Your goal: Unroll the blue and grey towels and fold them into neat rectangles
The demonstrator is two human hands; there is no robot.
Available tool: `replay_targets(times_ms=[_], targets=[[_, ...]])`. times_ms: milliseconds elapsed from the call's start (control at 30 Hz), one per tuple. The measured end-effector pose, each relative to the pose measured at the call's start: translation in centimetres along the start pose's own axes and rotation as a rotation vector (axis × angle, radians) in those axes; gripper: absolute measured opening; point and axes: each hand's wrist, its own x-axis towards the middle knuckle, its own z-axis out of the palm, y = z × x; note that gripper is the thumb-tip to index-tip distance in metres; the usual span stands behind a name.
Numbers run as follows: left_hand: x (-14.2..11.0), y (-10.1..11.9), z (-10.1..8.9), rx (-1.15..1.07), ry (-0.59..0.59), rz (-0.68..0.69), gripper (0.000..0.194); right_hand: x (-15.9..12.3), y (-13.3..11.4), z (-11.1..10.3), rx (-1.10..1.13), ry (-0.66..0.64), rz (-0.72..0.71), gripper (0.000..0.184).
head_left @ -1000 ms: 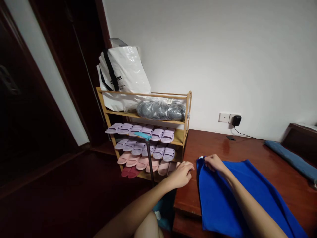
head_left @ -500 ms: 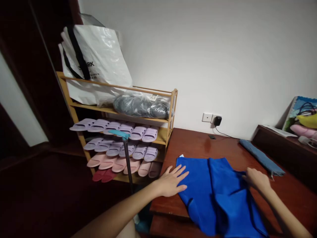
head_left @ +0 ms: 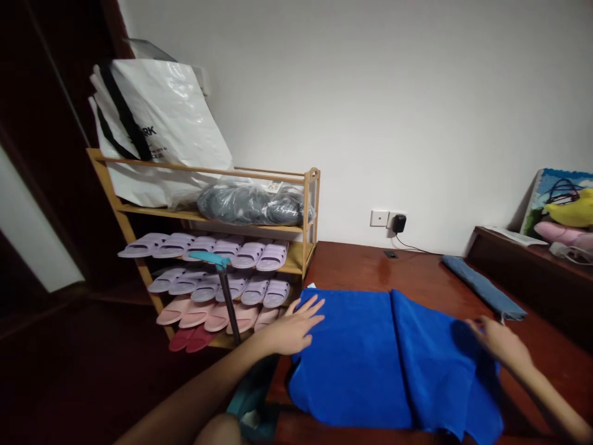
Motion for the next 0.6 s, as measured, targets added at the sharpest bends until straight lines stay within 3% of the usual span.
replay_targets(times_ms=[100, 200, 300, 400, 500, 600], targets=[[1.8, 1.9, 1.9, 0.000, 0.160, -0.063, 0.052, -1.3, -3.7, 2.4, 0.060, -0.014, -0.087, 0.076], [3.0, 2.3, 3.6, 0.028, 0.225, -0.177, 0.060, -1.9, -4.3, 4.5, 0.059, 0.007, -0.141, 0.075], [3.4, 1.6, 4.3, 0.072, 0.206, -0.169, 0.062, -1.0, -1.9, 5.3, 0.070, 0.011, -0.215, 0.074], [3.3, 1.0, 4.3, 0.103, 0.207, -0.154, 0.060, 0.9, 1.4, 5.0, 0.122, -0.080, -0.220, 0.081], [3.4, 0.9, 4.2, 0.126, 0.225, -0.138, 0.058, 3.1, 4.2, 3.6, 0.164, -0.176, -0.256, 0.083], [3.6, 0.8, 4.3, 0.142, 0.236, -0.132, 0.056, 5.3, 6.3, 1.5, 0.161, -0.153, -0.228, 0.083]])
